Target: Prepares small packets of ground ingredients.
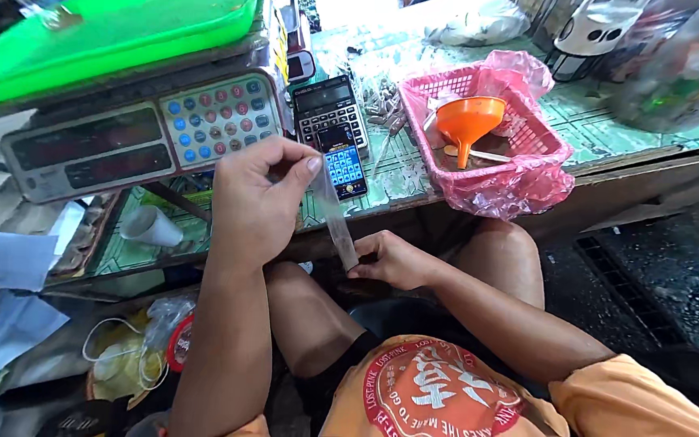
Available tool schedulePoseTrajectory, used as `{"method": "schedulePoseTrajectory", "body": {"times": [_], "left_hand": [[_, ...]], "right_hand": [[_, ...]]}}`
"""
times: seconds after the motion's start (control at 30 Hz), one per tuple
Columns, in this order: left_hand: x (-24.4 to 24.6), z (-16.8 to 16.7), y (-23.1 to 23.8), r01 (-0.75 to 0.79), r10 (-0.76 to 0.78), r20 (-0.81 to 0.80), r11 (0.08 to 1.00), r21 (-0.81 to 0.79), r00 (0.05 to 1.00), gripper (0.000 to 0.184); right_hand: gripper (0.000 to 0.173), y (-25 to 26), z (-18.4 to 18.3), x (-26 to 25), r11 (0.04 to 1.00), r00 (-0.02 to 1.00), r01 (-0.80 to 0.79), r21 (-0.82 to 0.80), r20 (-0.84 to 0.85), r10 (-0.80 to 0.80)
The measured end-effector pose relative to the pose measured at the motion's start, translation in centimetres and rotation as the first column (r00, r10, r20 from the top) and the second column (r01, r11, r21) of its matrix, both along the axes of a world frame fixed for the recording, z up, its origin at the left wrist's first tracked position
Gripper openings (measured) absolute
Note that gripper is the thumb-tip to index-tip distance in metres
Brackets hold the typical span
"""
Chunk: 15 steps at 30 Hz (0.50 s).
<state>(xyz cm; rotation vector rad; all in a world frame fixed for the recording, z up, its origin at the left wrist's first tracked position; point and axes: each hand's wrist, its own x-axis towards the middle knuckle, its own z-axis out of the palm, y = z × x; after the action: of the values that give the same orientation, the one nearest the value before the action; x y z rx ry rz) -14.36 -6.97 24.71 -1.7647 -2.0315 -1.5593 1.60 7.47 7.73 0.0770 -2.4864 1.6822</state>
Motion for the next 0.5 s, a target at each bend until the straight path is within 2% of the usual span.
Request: {"method": "schedulePoseTrajectory", "body": {"times": [0.13, 0.23, 0.3, 0.37, 0.43, 0.5], "left_hand": [[-0.1, 1.2, 0.8, 0.026, -0.026, -0.022, 0.999, 0.029, 0.999, 0.007], [0.0, 1.5, 1.1, 0.035, -0.034, -0.025, 0.999, 0.033, 0.999, 0.006], [0.2, 1.5, 1.3, 0.033, -0.032, -0.039, 0.999, 0.026, 0.999, 0.006], [0.5, 1.4, 1.4, 0.035, -0.034, -0.045, 0.999, 0.026, 0.998, 0.007], [0.7, 1.7, 1.1, 0.072, -0.071, -0.037, 0.997, 0.039, 0.997, 0.007], [0.8, 2.2, 0.8, 0.169, -0.168, -0.016, 0.984, 0.054, 0.986, 0.007]], "right_hand": [[0.022, 0.1, -0.4, 0.3, 0.997, 0.998, 0.050, -0.055, -0.043, -0.053], [0.019, 0.3, -1.2, 0.5, 0.978, 0.998, 0.047, -0.204, -0.033, -0.055], [0.021, 0.5, -1.9, 0.4, 0.967, 0.997, 0.065, -0.247, -0.019, -0.072], [0.020, 0.6, -1.6, 0.7, 0.978, 0.995, 0.095, -0.186, -0.008, -0.098], [0.017, 1.2, -0.9, 1.0, 0.992, 0.990, 0.121, -0.029, 0.075, -0.119], [0.027, 2.2, -0.8, 1.3, 0.979, 0.974, 0.135, 0.151, 0.160, -0.159]]}}
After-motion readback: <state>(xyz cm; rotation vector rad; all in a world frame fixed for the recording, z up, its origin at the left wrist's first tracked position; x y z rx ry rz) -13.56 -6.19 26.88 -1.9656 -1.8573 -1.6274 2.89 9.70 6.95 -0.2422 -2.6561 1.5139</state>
